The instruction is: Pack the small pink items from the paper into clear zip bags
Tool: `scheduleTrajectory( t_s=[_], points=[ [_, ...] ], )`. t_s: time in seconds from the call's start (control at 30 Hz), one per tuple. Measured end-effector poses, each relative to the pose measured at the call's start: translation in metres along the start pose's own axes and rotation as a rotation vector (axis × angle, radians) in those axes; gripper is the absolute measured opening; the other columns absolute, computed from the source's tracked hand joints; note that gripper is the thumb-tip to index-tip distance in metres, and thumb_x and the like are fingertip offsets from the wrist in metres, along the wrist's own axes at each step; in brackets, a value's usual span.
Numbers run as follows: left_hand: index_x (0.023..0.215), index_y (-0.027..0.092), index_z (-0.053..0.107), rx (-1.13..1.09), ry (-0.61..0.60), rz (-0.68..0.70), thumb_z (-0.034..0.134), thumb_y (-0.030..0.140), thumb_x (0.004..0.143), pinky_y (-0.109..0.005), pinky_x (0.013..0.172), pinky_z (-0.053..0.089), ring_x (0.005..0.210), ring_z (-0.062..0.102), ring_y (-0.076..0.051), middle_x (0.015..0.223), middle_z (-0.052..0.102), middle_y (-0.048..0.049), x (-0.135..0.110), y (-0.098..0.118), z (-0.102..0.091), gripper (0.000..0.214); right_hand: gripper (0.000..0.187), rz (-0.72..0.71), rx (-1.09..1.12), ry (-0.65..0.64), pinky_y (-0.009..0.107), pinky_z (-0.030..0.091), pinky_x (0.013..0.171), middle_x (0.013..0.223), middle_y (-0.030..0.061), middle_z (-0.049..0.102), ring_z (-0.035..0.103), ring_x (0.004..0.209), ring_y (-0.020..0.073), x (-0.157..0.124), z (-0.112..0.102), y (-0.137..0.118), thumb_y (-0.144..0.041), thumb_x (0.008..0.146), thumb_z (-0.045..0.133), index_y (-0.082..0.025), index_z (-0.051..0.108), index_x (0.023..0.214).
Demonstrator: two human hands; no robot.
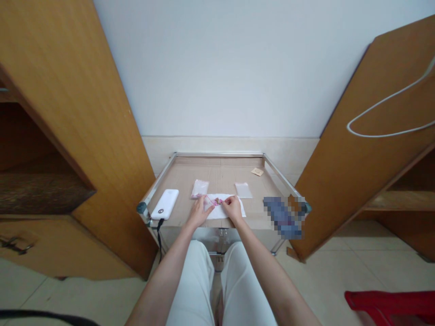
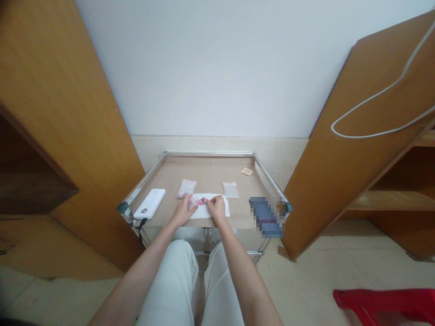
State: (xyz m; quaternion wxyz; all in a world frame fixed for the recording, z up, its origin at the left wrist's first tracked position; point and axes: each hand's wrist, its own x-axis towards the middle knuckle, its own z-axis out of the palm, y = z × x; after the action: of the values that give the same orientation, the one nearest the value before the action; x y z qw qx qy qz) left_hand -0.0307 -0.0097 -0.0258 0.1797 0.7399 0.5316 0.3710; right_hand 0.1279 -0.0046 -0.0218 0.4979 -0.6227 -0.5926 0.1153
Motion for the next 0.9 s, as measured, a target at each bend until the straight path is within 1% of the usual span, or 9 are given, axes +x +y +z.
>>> scheduleTrajectory(
  t_s=[0.13,0.3,0.53,0.73,0.9],
  points=[
    [0.11,0.016,0.038,-0.006,0.013,0.001,0.048,0.039,0.071,-0.037,0.09,0.034,0.105,0.045,-0.021,0.111,0.049,-0.0111,0.001,-0.003,0.002,0.047,0.022,-0.033,-0.021,-0.012,0.024,0.037,0.055,0.053,0.0001,0.046,0.044,0.056,0.0124,0.0,0.001,0.0,-0.031,0.061,0.055,-0.018,0.044,0.048],
    [0.108,0.015,0.041,-0.007,0.024,0.023,0.05,0.043,0.069,-0.035,0.089,0.035,0.104,0.046,-0.02,0.109,0.051,-0.0111,0.001,-0.002,0.001,0.049,0.021,-0.045,-0.039,-0.028,0.023,0.036,0.053,0.053,-0.0002,0.046,0.044,0.054,0.0118,0.0,0.003,0.003,-0.029,0.061,0.055,-0.018,0.044,0.047],
    [0.109,0.016,0.04,-0.022,0.002,-0.001,0.05,0.042,0.069,-0.036,0.089,0.035,0.105,0.046,-0.02,0.11,0.051,-0.0105,0.0,-0.001,-0.001,0.048,0.02,-0.036,-0.03,-0.007,0.025,0.036,0.053,0.056,0.0007,0.047,0.044,0.054,0.0127,-0.003,0.004,0.002,-0.03,0.063,0.053,-0.018,0.043,0.05],
    [0.11,0.018,0.04,-0.047,0.009,-0.013,0.05,0.04,0.069,-0.037,0.09,0.035,0.105,0.046,-0.02,0.112,0.05,-0.01,-0.001,-0.001,-0.002,0.047,0.011,0.031,0.091,0.038,0.025,0.038,0.054,0.057,0.0002,0.05,0.046,0.053,0.0132,-0.002,0.0,-0.003,-0.026,0.061,0.052,-0.018,0.048,0.055],
    [0.109,0.017,0.041,-0.046,0.013,-0.024,0.05,0.042,0.069,-0.036,0.089,0.035,0.103,0.047,-0.02,0.112,0.05,-0.0105,0.0,0.001,-0.004,0.047,0.009,0.08,0.242,0.071,0.026,0.041,0.058,0.066,0.0024,0.055,0.051,0.058,0.014,0.003,-0.004,-0.024,-0.025,0.064,0.048,-0.017,0.052,0.064]
  ],
)
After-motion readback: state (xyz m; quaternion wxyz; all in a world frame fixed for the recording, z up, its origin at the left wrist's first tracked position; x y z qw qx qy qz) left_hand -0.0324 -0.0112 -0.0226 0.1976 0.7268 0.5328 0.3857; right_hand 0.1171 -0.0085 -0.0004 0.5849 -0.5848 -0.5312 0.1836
